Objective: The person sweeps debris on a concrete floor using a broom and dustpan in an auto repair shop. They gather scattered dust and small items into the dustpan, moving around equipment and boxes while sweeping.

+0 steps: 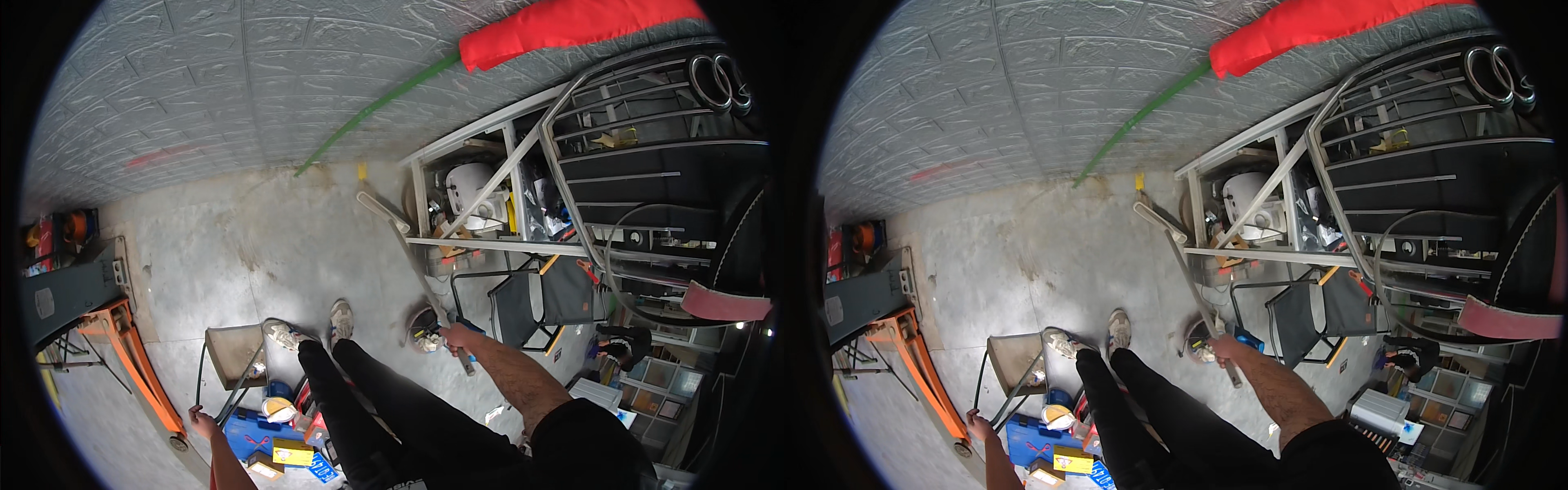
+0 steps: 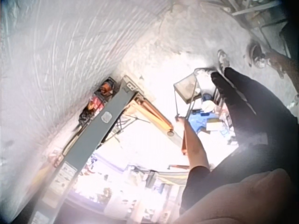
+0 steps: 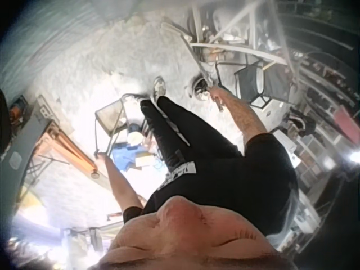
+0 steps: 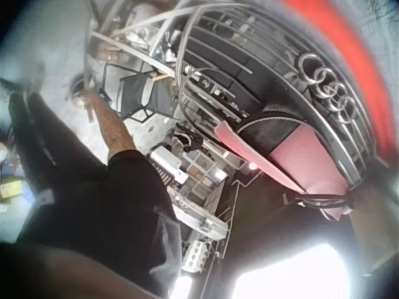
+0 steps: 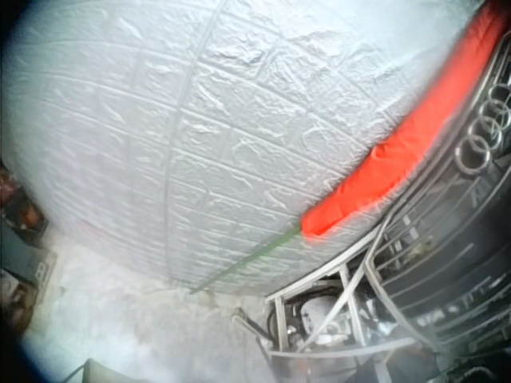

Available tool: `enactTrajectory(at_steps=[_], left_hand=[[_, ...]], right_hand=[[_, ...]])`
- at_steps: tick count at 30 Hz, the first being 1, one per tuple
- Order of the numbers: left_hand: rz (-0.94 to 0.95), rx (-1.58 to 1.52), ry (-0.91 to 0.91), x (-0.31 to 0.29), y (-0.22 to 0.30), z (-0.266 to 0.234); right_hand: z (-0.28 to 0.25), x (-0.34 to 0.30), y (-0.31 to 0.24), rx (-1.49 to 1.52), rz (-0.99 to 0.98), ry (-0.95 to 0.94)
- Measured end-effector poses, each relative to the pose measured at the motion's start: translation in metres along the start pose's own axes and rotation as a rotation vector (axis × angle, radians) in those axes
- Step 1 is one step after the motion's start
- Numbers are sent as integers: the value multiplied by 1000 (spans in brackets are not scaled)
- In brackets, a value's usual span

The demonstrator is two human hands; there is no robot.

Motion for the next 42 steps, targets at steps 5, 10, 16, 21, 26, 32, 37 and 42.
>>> enactTrajectory(at_steps=[5,10,16,21,26,32,37,42], left_hand=[[-26,50,9,0,4,-6],[10,176,21,-3,4,-3],[7,193,31,-3,-3,3],[102,135,48,-5,7,5],[85,96,15,-5,6,7],[111,152,6,-7,13,7],[129,119,29,-11,13,4],[73,173,58,-12,5,1]], right_hand=[[111,-15,32,300,35,-176],[161,-89,27,277,-82,-376],[129,-171,15,205,-54,-347],[127,-234,23,347,19,-241],[90,-175,27,346,15,-116],[130,-73,37,403,98,-85],[260,-110,25,570,177,-165],[368,-199,-1,688,247,-391]])
Point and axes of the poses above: each hand's wrist, its own x-axis towards the middle knuckle, its own z-axis out of the palm, y = z × x, the point moved 10 cm from there along x, towards the middle knuckle, and after that the axes turned 14 degrees about -z, right-handed, at the moved point
